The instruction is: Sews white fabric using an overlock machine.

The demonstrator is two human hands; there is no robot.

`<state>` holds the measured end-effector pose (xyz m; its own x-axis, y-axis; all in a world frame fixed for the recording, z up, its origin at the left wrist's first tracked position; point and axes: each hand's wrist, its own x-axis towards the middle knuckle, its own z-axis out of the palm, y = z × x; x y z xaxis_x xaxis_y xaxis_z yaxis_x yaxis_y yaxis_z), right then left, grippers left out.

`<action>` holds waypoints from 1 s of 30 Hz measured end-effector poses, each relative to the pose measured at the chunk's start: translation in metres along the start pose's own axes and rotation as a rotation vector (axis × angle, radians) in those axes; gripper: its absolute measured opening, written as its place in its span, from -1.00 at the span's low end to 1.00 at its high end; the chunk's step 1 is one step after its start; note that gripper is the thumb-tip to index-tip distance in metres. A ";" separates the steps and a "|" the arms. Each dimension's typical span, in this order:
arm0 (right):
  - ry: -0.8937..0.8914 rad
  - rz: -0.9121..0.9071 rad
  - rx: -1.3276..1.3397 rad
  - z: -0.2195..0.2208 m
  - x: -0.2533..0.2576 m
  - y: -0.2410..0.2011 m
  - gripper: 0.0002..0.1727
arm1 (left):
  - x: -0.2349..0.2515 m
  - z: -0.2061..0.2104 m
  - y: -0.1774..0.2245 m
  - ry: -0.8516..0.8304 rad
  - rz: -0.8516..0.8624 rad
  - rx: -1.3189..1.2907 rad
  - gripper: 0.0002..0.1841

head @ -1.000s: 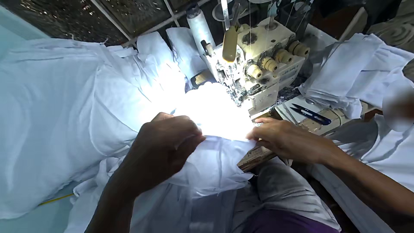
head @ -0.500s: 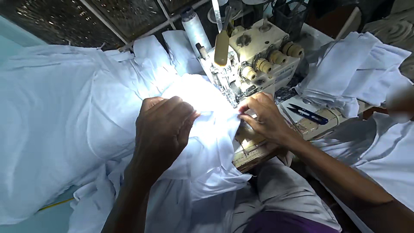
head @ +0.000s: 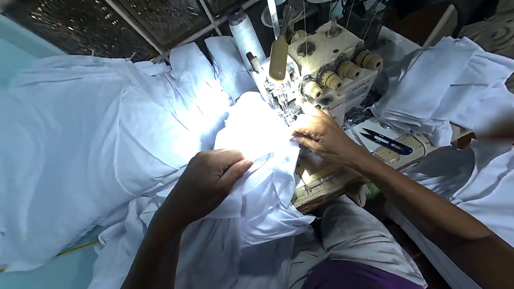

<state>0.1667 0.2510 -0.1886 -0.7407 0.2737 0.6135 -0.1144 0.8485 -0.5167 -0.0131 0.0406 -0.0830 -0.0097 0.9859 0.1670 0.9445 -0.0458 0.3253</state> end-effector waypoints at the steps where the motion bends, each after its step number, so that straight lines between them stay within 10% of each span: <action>1: -0.026 -0.006 0.024 -0.002 0.002 0.001 -0.77 | -0.001 0.000 -0.005 -0.047 -0.027 -0.011 -0.65; 7: -0.147 -0.059 0.083 -0.015 0.003 0.004 -0.78 | 0.006 0.001 -0.011 0.008 -0.239 -0.047 -0.77; 19: -0.326 -0.065 0.312 -0.045 0.000 -0.021 -0.81 | 0.030 0.014 0.048 0.276 0.063 0.083 -0.76; 30: -0.096 0.038 0.228 -0.034 -0.072 -0.052 -0.79 | 0.010 0.105 0.069 0.301 0.100 0.182 -0.48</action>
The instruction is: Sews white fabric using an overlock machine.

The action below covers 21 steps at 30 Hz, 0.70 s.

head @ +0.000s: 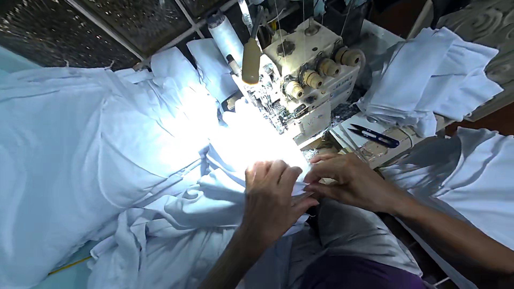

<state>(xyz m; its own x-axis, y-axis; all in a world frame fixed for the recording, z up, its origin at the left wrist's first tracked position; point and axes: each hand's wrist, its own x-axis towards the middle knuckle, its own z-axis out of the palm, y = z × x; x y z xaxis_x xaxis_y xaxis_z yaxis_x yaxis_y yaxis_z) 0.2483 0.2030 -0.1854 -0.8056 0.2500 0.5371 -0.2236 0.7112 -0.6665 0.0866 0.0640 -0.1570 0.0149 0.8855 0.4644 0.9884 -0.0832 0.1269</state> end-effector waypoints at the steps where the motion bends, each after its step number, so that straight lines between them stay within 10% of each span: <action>1: 0.037 0.032 0.013 0.002 -0.004 0.000 -0.79 | -0.001 0.011 0.001 0.015 -0.008 0.092 -0.48; 21: 0.173 0.129 -0.094 0.006 -0.018 -0.016 -0.77 | 0.021 0.028 0.004 0.043 -0.136 0.192 -0.64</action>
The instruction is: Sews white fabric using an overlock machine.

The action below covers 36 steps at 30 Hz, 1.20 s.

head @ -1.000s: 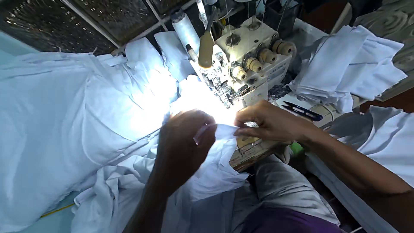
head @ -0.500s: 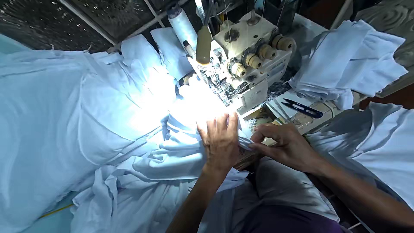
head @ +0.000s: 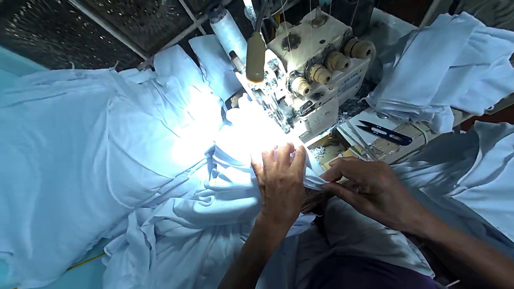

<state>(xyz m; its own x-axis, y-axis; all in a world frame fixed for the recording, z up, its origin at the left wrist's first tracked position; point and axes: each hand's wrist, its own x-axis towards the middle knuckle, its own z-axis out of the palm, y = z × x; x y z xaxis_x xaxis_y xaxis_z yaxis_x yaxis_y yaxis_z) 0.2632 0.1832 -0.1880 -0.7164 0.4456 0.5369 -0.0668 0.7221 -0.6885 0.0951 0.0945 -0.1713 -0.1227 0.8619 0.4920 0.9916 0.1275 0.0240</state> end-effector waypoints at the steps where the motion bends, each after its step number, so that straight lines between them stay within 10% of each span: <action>1: -0.003 -0.008 -0.027 0.000 0.001 0.000 -0.78 | 0.000 0.000 -0.001 0.001 0.003 -0.005 -0.64; 36: 0.288 -0.251 -0.672 0.058 0.039 0.027 -0.87 | 0.021 0.011 -0.039 -0.093 -0.185 0.000 -0.77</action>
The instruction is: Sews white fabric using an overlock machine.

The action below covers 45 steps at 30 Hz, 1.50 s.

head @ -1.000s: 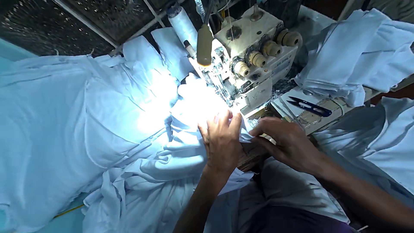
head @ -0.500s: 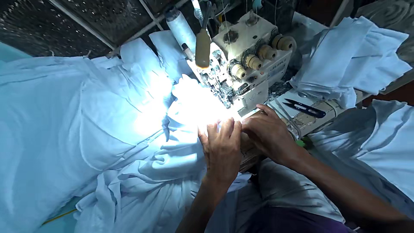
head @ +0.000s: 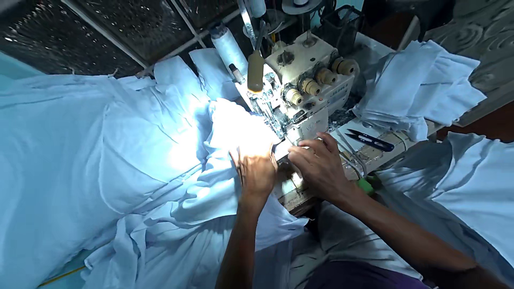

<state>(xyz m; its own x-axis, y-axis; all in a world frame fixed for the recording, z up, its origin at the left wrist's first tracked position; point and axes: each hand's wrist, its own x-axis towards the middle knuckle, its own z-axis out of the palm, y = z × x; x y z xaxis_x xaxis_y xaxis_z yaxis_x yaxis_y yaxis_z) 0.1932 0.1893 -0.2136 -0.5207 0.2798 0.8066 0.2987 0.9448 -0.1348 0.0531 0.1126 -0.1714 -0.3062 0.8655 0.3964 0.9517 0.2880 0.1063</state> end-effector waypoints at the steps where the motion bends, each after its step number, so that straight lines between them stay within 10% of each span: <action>1: 0.005 0.000 0.005 -0.003 -0.005 0.000 -0.86 | 0.001 0.001 -0.001 -0.007 -0.024 0.011 -0.76; 13: -0.502 0.659 -0.182 -0.052 -0.054 0.082 -0.65 | -0.019 -0.007 0.015 0.072 -0.152 0.144 -0.79; 21: -0.506 0.596 -0.259 -0.051 -0.046 0.091 -0.85 | -0.032 -0.008 0.021 0.153 -0.174 0.126 -0.73; 30: -0.552 0.513 0.102 -0.065 0.030 0.016 -0.54 | -0.032 -0.001 0.018 0.253 -0.167 0.074 -0.76; 45: -0.462 0.210 -0.006 -0.013 0.062 -0.013 -0.85 | -0.033 0.008 0.015 0.337 -0.174 0.010 -0.78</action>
<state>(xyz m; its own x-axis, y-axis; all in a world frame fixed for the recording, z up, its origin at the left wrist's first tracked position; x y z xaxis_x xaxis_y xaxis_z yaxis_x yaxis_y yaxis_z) 0.1679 0.1922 -0.1544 -0.7477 0.5113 0.4237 0.4391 0.8593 -0.2622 0.0775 0.0918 -0.1905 -0.4370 0.6206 0.6511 0.8855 0.4240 0.1902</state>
